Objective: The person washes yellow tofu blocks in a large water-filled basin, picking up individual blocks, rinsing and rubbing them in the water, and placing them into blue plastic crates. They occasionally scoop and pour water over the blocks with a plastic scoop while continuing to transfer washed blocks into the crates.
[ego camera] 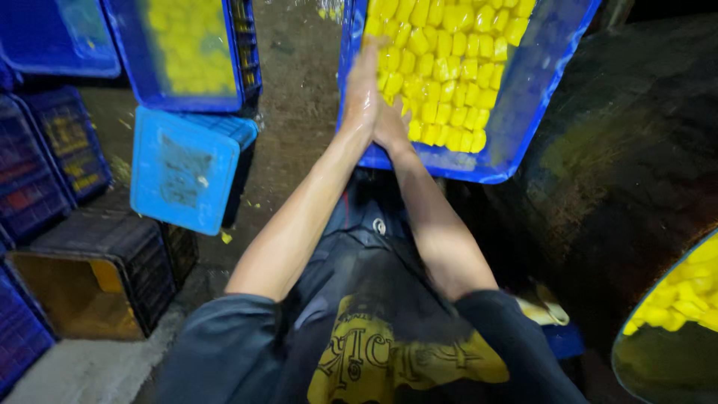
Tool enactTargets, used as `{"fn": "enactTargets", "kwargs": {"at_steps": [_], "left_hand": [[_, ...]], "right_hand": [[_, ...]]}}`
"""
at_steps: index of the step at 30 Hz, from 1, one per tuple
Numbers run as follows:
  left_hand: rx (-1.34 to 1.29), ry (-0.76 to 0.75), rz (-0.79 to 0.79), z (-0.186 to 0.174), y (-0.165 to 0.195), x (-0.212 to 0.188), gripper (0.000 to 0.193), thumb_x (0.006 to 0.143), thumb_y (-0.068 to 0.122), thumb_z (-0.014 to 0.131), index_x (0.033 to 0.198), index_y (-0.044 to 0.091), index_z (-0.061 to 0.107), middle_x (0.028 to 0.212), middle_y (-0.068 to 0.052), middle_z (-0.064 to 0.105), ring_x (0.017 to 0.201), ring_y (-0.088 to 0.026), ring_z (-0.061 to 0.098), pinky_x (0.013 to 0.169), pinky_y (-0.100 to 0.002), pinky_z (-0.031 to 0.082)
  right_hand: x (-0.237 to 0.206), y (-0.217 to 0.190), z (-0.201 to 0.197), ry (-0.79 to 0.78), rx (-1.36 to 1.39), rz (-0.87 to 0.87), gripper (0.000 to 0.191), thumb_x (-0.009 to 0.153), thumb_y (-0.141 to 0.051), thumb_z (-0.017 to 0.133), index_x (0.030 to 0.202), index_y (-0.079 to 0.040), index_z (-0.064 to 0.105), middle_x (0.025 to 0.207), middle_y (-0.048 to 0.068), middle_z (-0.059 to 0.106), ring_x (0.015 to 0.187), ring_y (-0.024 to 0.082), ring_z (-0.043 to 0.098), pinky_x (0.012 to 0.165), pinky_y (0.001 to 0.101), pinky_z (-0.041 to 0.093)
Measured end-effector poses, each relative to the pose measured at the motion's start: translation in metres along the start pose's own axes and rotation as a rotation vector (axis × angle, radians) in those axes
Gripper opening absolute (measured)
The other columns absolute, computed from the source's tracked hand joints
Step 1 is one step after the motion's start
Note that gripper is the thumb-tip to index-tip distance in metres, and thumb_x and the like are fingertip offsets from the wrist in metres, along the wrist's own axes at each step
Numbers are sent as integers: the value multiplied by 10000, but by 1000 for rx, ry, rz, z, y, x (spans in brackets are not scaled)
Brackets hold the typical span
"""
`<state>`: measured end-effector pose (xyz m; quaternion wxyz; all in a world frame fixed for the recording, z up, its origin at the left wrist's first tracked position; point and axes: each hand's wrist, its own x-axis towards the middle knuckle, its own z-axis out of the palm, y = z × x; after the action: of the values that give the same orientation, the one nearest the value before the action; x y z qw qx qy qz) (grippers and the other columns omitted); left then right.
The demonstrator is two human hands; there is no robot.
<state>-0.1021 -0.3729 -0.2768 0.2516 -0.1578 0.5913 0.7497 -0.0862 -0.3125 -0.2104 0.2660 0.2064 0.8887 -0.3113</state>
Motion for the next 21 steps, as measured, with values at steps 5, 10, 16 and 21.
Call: {"fn": "enactTargets", "kwargs": {"at_steps": [5, 10, 16, 21], "left_hand": [[993, -363, -73, -3, -39, 9, 647, 1036, 521, 276, 1390, 75, 582, 1418, -240, 580, 1321, -422, 498, 1127, -507, 330], [1565, -493, -141, 6, -38, -6, 685, 994, 564, 280, 1404, 101, 573, 1524, -229, 459, 1405, -450, 378, 1132, -637, 242], [708, -272, 914, 195, 37, -52, 358, 1105, 167, 681, 1421, 62, 550, 1514, -196, 516, 1439, -370, 422, 1260, -431, 292], [918, -1116, 1303, 386, 18, -172, 473, 727, 124, 727, 1192, 65, 660, 1141, -142, 640, 1012, -332, 632, 831, -424, 531]], "right_hand": [[-19, 46, -34, -137, 860, -121, 583, 1040, -384, 540, 1510, -43, 489, 1570, 168, 522, 1447, 252, 481, 1204, 327, 348], [-114, 95, -115, -8, 823, -181, 514, 998, -141, 637, 1483, -10, 530, 1245, 128, 667, 1170, 192, 615, 1037, 309, 499], [-318, 167, -231, 632, 897, -370, 260, 975, -6, 644, 1227, -27, 582, 1209, 164, 641, 1113, 212, 704, 947, 328, 619], [-354, 313, -260, 580, 422, 382, 317, 976, -168, 725, 1250, -18, 671, 857, 164, 698, 741, 237, 660, 656, 349, 521]]}}
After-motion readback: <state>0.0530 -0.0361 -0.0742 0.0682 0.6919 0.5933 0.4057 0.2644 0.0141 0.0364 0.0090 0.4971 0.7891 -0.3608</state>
